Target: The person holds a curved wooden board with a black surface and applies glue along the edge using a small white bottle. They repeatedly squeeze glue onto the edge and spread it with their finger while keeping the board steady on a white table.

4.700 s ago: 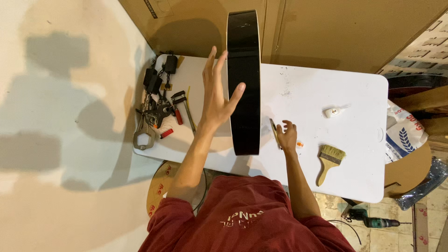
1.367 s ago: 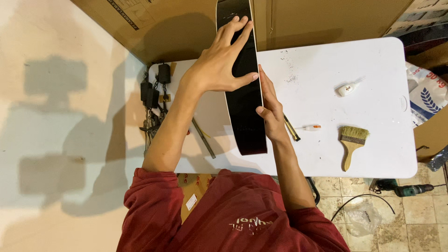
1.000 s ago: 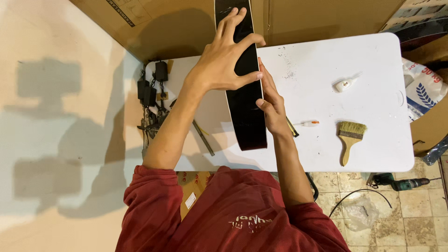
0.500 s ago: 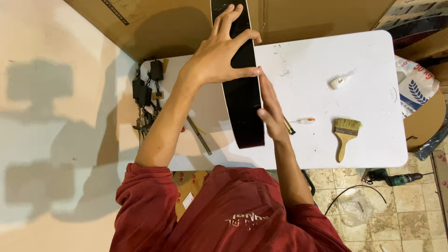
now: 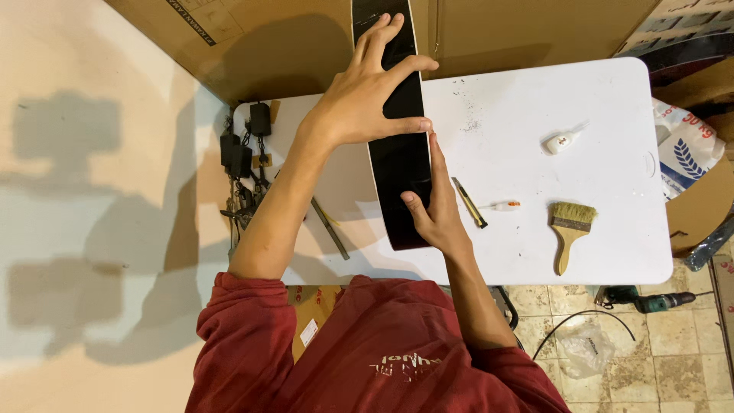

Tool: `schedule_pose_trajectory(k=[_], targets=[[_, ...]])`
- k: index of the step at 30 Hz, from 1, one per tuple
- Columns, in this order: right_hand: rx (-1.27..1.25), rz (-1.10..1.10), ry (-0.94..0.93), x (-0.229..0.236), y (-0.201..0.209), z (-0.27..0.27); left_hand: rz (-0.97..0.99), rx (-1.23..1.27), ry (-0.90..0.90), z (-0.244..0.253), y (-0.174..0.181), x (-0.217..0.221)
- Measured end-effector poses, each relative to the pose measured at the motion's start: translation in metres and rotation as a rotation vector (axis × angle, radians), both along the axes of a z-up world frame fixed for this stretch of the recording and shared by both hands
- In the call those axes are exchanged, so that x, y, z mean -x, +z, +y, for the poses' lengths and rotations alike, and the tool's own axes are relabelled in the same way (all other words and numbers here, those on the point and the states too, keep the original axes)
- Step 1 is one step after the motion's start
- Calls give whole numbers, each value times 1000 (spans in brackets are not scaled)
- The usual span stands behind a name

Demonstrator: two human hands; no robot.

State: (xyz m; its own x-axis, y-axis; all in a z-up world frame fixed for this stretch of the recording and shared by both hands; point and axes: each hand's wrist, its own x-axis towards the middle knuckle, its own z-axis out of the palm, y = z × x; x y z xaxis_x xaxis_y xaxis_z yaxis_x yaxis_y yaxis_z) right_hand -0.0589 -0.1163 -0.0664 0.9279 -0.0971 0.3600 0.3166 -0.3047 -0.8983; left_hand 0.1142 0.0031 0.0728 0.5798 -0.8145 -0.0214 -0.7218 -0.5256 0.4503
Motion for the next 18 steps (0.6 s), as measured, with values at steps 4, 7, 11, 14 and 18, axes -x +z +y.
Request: schedule_pose_trajectory(k=[4, 7, 11, 14, 18], targets=[[18, -12, -23, -3, -3, -1, -46, 5, -13, -2, -5, -5], [5, 10, -23, -4, -1, 0, -17, -96, 23, -3, -1, -3], [9, -11, -19, -6, -2, -1, -75, -143, 53, -3, -7, -4], [12, -8, -22, -6, -3, -1, -106, -118, 58, -2, -8, -4], [7, -8, -11, -8, 1, -1, -24, -142, 107, -3, 8, 2]])
